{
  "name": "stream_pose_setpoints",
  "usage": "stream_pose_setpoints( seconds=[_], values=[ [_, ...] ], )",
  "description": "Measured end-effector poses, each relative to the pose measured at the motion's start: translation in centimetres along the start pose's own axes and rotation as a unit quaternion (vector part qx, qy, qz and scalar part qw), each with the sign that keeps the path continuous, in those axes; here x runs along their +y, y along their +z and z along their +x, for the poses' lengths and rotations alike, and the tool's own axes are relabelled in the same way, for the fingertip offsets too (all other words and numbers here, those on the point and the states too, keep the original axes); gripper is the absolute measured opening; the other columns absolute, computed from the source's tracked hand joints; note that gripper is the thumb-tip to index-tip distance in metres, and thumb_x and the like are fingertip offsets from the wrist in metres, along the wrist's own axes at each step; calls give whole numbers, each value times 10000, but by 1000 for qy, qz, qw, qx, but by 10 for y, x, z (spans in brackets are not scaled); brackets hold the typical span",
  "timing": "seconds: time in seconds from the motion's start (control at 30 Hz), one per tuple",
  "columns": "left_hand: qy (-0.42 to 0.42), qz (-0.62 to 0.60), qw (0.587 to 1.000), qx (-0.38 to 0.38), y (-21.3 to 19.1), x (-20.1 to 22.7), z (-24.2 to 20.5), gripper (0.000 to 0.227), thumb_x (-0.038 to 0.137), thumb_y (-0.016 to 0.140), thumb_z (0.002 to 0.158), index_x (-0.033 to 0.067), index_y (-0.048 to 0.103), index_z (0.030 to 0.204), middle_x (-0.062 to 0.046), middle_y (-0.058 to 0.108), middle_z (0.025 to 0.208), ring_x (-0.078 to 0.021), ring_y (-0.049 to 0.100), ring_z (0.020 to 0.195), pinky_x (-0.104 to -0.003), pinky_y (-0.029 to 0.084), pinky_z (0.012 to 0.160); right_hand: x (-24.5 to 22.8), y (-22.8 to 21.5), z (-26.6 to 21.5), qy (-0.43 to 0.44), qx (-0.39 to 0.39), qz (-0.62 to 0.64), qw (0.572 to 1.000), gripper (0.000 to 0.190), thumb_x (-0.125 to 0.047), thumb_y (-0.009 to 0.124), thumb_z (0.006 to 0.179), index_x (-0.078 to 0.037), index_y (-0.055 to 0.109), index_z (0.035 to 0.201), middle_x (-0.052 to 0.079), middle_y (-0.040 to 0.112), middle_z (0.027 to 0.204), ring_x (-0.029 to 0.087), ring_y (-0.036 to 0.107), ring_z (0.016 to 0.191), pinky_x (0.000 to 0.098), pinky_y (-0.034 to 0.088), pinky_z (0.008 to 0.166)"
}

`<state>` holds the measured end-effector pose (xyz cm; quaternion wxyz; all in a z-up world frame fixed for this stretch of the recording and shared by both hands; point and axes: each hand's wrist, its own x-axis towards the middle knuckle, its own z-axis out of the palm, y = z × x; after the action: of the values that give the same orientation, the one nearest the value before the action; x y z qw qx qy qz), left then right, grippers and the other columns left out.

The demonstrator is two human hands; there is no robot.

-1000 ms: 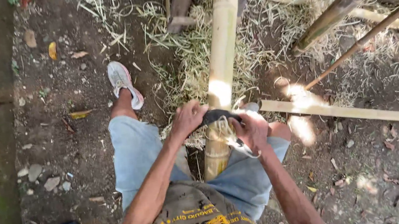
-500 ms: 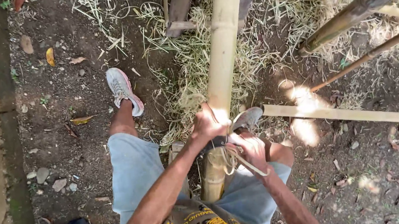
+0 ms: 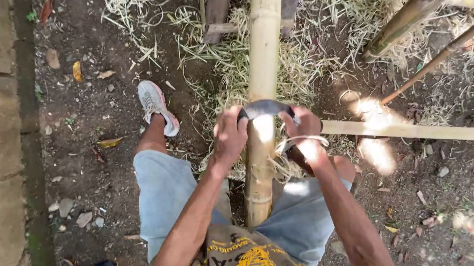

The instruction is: Shaving the outer layer of a bamboo pole using a curved blade.

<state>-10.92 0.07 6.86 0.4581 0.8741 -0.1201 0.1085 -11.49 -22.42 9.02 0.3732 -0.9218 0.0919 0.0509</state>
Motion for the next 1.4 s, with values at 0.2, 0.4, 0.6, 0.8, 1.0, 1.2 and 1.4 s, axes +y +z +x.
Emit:
stream_pose_setpoints(
  seconds=[0.2,0.4,0.6,0.8,1.0,1.2,1.4],
  values=[
    [-60,-44,994,75,31,-41,52,226,73,653,924,-60,671,1105,-171,667,883,-309,627,805,-411,522,768,13,8,72,-120,76,-43,989,329,-367,689,1006,-46,747,1048,111,717,811,162,599,605,324,504,557],
    [-69,-51,995,56,22,-32,57,226,18,701,815,-59,715,1027,-169,696,896,-340,647,824,-450,506,822,9,10,62,-154,121,-28,980,357,-377,709,998,-22,749,1003,97,691,766,172,589,611,339,496,571],
    [51,-51,992,103,24,-35,5,181,-11,664,998,-56,591,1159,-183,663,1055,-328,676,938,-432,561,853,59,36,20,-282,185,-45,940,261,-235,718,1053,17,721,1122,116,730,900,147,633,648,283,511,563],
    [-58,26,998,-16,-9,10,-48,125,107,640,992,38,643,1098,-122,649,968,-303,624,910,-473,541,823,43,33,-52,-91,113,-44,988,208,-213,794,901,-61,693,1001,99,683,837,238,636,694,394,512,605],
    [-131,7,987,-92,-39,43,-102,94,106,593,1002,40,646,1043,-97,607,907,-238,547,836,-420,479,801,39,27,-116,-74,80,-47,993,254,-256,791,891,-87,716,1065,115,698,909,313,661,805,422,512,704],
    [-185,-27,978,-95,-43,51,-98,128,84,622,934,2,632,1032,-113,605,919,-255,568,864,-445,471,808,16,3,-112,-71,5,0,997,279,-334,731,956,-131,736,1148,106,744,926,232,701,740,354,551,629],
    [-329,-104,929,-130,-29,32,-32,94,85,589,940,16,644,972,-80,603,855,-220,605,762,-423,529,667,43,15,-35,-38,-34,-82,995,293,-376,642,992,-121,724,1114,65,721,852,143,621,576,296,520,453]
  ],
)
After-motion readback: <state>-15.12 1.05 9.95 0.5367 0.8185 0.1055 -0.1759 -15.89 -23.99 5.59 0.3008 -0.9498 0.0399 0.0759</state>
